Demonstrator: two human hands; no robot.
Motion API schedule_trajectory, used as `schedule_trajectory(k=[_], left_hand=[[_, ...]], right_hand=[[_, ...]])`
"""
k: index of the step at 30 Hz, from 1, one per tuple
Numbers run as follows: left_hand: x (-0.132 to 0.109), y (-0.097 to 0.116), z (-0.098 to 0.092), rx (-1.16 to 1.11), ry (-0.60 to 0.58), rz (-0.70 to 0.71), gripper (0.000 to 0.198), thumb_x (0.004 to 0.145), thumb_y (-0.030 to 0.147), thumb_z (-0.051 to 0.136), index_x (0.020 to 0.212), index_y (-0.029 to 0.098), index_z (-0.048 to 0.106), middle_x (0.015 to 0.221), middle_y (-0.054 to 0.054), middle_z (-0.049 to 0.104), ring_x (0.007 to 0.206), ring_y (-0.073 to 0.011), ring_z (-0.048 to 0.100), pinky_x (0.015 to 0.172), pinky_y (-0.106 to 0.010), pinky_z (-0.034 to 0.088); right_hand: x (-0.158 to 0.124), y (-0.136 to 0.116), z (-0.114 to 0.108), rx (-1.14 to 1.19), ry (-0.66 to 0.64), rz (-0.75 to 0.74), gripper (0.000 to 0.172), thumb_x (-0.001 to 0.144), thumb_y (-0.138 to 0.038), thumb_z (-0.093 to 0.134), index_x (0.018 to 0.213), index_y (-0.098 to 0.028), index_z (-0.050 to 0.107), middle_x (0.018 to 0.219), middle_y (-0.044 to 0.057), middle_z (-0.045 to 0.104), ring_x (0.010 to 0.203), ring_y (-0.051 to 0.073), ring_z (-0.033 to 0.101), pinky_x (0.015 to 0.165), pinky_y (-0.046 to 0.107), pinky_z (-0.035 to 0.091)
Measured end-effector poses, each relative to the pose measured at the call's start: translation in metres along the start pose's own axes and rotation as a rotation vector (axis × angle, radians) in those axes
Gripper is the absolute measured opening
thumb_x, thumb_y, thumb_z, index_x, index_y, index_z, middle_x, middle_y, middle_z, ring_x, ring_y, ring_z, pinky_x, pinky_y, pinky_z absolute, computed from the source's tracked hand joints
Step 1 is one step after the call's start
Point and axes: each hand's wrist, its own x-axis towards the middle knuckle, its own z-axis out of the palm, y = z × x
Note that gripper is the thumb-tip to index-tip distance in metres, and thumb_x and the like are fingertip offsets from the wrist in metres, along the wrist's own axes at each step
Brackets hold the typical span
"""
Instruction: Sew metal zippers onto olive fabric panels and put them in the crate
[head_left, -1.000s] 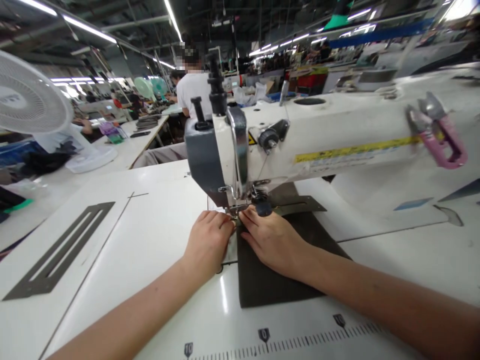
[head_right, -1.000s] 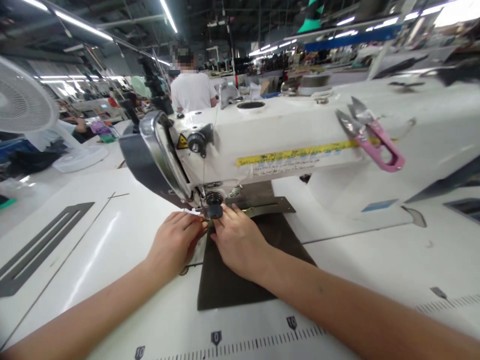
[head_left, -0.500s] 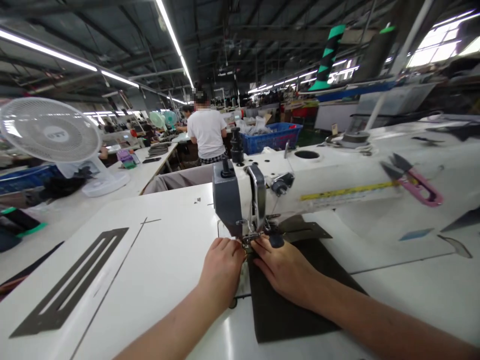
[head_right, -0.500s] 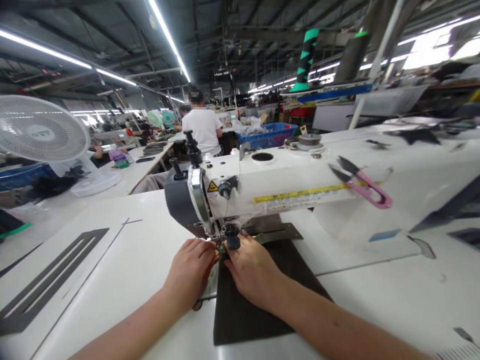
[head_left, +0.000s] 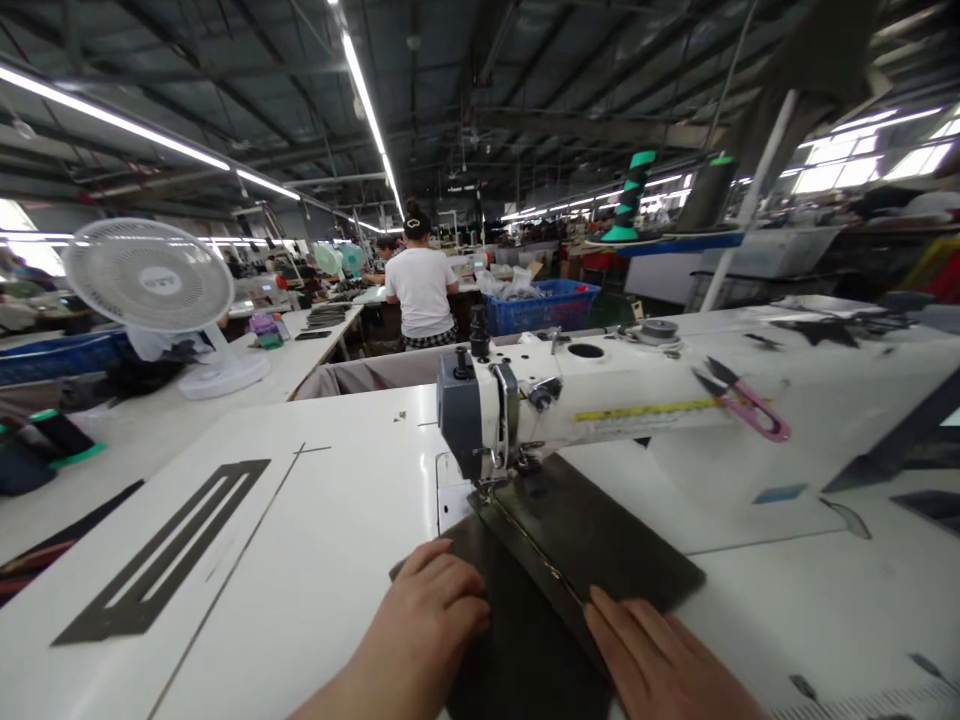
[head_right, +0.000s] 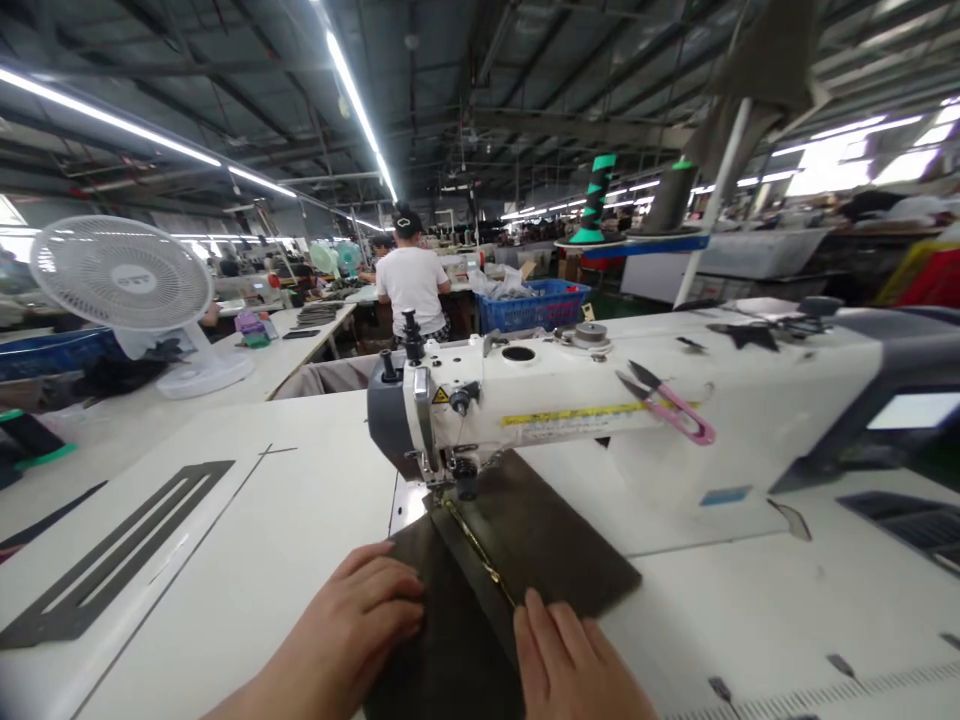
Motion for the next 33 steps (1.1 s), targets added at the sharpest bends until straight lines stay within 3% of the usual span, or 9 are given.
schedule_trajectory(k=[6,10,14,17,22,25,27,30,33], left_hand=[[0.01,0.022,-0.002,-0.15,-0.051,-0.068,0.023,0.087,0.017,0.048,0.108,0.021,0.057,0.099,-0.008,0.062,0.093,-0.0195,0.056,0.085,-0.036,0.044],[0.025,0.017,0.0,-0.232,0.058,-0.09,0.015,0.084,0.027,0.056,0.097,0.02,0.061,0.097,-0.008,0.06,0.092,-0.0208,0.055,0.08,-0.035,0.046],[0.036,0.013,0.001,-0.231,0.09,-0.043,0.009,0.086,0.021,0.052,0.082,0.019,0.06,0.089,-0.005,0.062,0.085,-0.0184,0.056,0.076,-0.032,0.045],[0.047,0.01,-0.005,-0.17,0.063,-0.019,0.01,0.086,0.015,0.047,0.084,0.018,0.057,0.085,-0.003,0.063,0.082,-0.0168,0.057,0.075,-0.029,0.044],[0.062,0.004,-0.02,-0.077,-0.013,-0.037,0.013,0.086,0.017,0.043,0.083,0.018,0.055,0.078,-0.003,0.061,0.074,-0.0164,0.058,0.066,-0.026,0.045],[0.066,0.003,-0.026,-0.088,-0.034,-0.062,0.012,0.085,0.014,0.044,0.084,0.019,0.056,0.079,-0.002,0.061,0.075,-0.0161,0.059,0.067,-0.025,0.045],[0.066,0.002,-0.029,-0.116,-0.002,-0.115,0.01,0.083,0.011,0.047,0.084,0.018,0.055,0.08,-0.002,0.061,0.076,-0.0159,0.059,0.067,-0.025,0.045],[0.065,0.0,-0.031,-0.137,0.061,-0.175,0.007,0.08,0.011,0.052,0.078,0.018,0.052,0.077,-0.001,0.06,0.073,-0.0159,0.058,0.065,-0.025,0.044],[0.066,-0.001,-0.03,-0.141,0.087,-0.186,0.009,0.079,0.011,0.055,0.075,0.018,0.051,0.074,0.0,0.059,0.071,-0.0156,0.057,0.064,-0.025,0.044]], right_hand=[[0.039,-0.005,-0.045,0.515,-0.131,0.362,0.028,0.087,-0.019,0.038,0.067,-0.021,0.057,0.064,0.003,0.062,0.058,0.016,0.057,0.053,0.026,0.043],[0.064,0.008,-0.056,0.596,-0.21,0.512,0.035,0.086,-0.03,0.042,0.053,-0.02,0.047,0.049,-0.001,0.053,0.045,0.013,0.05,0.044,0.025,0.032],[0.072,0.021,-0.064,0.564,-0.19,0.438,0.036,0.087,-0.029,0.042,0.052,-0.02,0.044,0.047,-0.002,0.05,0.043,0.012,0.049,0.043,0.025,0.032],[0.072,0.014,-0.073,0.369,0.009,0.28,0.03,0.088,-0.023,0.039,0.061,-0.021,0.053,0.06,0.003,0.06,0.055,0.017,0.056,0.05,0.029,0.041],[0.075,-0.062,-0.04,0.274,0.18,-0.071,0.017,0.084,-0.019,0.046,0.087,-0.019,0.063,0.08,0.009,0.068,0.072,0.021,0.062,0.067,0.033,0.049],[0.089,-0.09,-0.008,0.233,-0.077,-0.137,0.054,0.078,-0.051,0.054,0.102,-0.003,0.062,0.102,0.021,0.064,0.096,0.031,0.058,0.078,0.039,0.048],[0.095,-0.079,-0.002,0.127,-0.358,-0.014,0.071,0.071,-0.06,0.058,0.107,0.0,0.06,0.109,0.026,0.059,0.101,0.035,0.056,0.079,0.044,0.048],[0.091,-0.042,-0.018,-0.02,-0.671,0.257,0.046,0.079,-0.047,0.057,0.096,-0.005,0.067,0.086,0.024,0.067,0.076,0.033,0.064,0.063,0.043,0.05],[0.082,-0.027,-0.035,0.069,-0.713,0.241,0.017,0.083,-0.021,0.055,0.078,-0.012,0.069,0.07,0.014,0.068,0.064,0.025,0.064,0.054,0.033,0.049]])
